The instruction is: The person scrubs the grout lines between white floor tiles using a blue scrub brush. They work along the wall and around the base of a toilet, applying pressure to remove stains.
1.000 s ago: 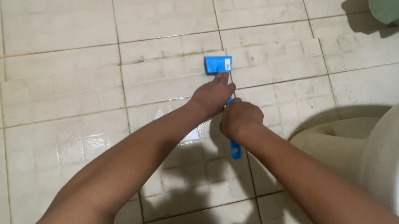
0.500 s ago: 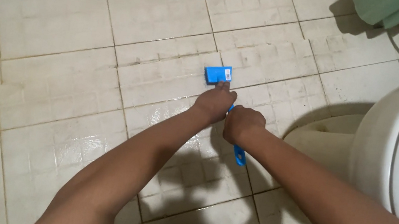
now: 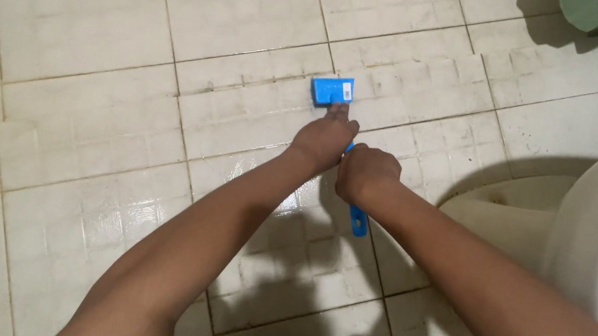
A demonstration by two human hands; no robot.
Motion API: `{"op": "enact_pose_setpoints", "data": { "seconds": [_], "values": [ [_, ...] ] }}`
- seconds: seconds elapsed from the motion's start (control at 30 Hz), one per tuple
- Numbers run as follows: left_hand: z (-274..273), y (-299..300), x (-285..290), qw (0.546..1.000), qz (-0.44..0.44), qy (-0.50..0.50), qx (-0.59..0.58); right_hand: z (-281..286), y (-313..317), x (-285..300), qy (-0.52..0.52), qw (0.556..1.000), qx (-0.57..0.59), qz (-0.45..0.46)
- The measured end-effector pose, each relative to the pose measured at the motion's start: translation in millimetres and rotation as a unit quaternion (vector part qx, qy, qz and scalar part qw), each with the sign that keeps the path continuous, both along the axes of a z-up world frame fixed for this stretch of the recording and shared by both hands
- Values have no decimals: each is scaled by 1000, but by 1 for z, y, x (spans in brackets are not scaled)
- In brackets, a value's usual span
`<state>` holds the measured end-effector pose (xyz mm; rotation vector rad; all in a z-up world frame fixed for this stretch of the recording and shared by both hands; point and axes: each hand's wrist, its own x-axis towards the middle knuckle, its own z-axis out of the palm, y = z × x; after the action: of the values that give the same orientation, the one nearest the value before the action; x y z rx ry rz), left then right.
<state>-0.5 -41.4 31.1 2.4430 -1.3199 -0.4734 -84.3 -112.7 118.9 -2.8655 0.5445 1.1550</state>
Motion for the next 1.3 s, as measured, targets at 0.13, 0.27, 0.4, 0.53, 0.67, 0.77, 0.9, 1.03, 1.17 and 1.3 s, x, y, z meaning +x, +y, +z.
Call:
{"op": "enact_pose_setpoints", "data": {
  "seconds": [0.13, 0.27, 0.4, 0.53, 0.67, 0.77, 0.9, 1.03, 1.17, 1.3],
  "values": [
    [-4, -1, 0, 1000, 5, -1, 7, 0, -1, 1, 10, 1000, 8, -20],
    [1, -4, -7, 1000, 1, -13, -2, 3, -2, -4, 21, 1000, -10, 7],
    [-5, 0, -20, 1000, -14, -17, -1, 17, 8, -12, 91, 995, -32, 28],
    [14, 17, -39, 999, -41, 1, 8, 5, 13, -31, 58, 995, -25, 78],
    [17, 35, -62, 997, -73, 24, -9, 24, 35, -51, 132, 988, -37, 73],
    [8, 41, -73, 996, -85, 27, 7, 29, 43, -65, 148, 986, -30, 76],
    [7, 48, -85, 993, -110, 31, 39, 36, 58, -74, 187, 980, -34, 55],
    [17, 68, -85, 994, -92, 39, 48, 39, 76, -72, 187, 979, -28, 71],
    [14, 91, -73, 993, -77, 36, 83, 41, 98, -56, 199, 973, -36, 108],
    [7, 123, -62, 994, -33, 33, 97, 48, 132, -36, 207, 972, -17, 110]
  ]
}}
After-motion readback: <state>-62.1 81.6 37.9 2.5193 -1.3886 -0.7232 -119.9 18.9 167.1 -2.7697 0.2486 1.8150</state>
